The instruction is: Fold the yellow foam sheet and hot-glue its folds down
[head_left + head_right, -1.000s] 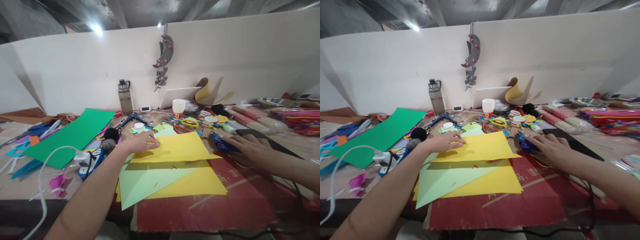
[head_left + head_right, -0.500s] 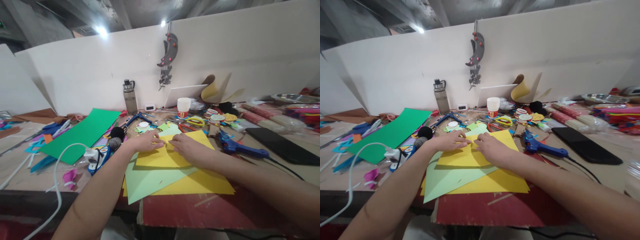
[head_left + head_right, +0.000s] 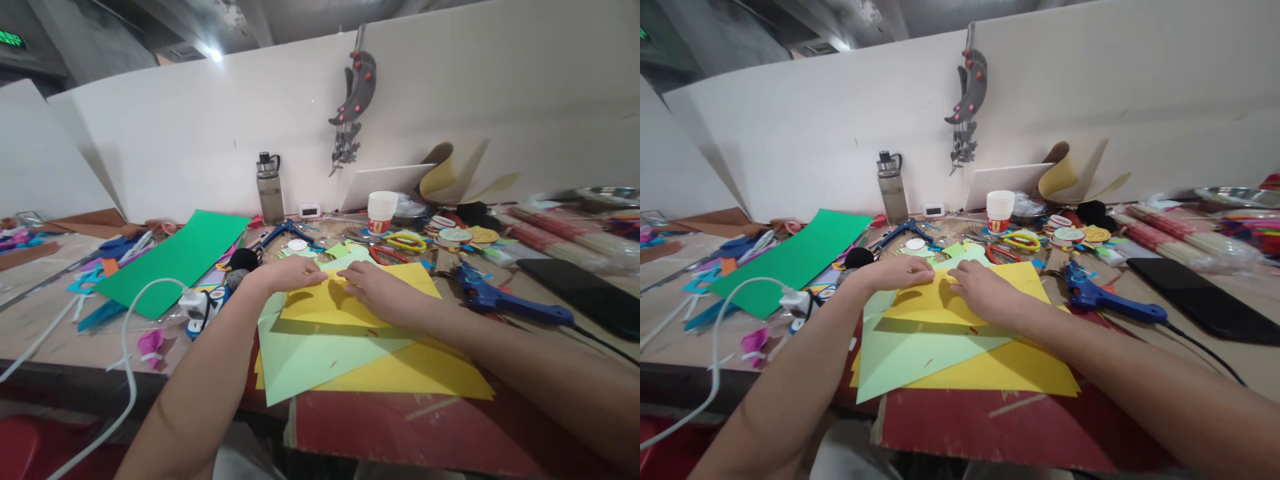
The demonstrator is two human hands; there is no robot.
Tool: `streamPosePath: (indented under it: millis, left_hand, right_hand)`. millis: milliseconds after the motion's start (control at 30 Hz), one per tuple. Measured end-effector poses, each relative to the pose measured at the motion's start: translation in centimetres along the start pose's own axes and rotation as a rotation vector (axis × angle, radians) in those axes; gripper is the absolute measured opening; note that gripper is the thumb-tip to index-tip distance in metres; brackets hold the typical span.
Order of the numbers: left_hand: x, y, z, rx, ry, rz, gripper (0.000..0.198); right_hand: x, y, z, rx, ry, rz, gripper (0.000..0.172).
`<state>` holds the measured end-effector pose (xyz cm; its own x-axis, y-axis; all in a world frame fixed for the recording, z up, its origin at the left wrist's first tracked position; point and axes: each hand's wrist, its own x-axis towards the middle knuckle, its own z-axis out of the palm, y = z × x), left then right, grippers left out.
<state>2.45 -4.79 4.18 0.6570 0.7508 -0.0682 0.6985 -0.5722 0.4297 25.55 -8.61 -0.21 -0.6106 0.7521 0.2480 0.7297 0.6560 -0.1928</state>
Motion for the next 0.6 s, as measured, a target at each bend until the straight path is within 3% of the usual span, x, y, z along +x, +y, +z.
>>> streamPosePath:
  millis: [167, 267, 467, 600]
  left_hand:
    - [-0.2, 0.4, -0.2, 0.076, -0.106, -0.056, 0.054]
    - [-0.2, 0.3, -0.1, 0.048, -0.096, -0.079, 0.053]
    - [-0.1, -0.1, -0.1, -0.021, -0.096, -0.011, 0.047]
    - [0.0, -0.2, -0.5, 0.043, 0.004, -0.017, 0.050]
  right_hand:
    - [-0.4, -0.4, 0.7, 0.050, -0.042, 0.124, 0.044]
    - [-0.7, -0.3, 0.5, 0.045, -0.124, 0.069, 0.049]
    - [0.0, -1.6, -1.0, 0.153, 0.021, 0.123, 0.055]
    - [1.0, -3.1, 0.4, 0.186, -0.022, 0.066, 0.066]
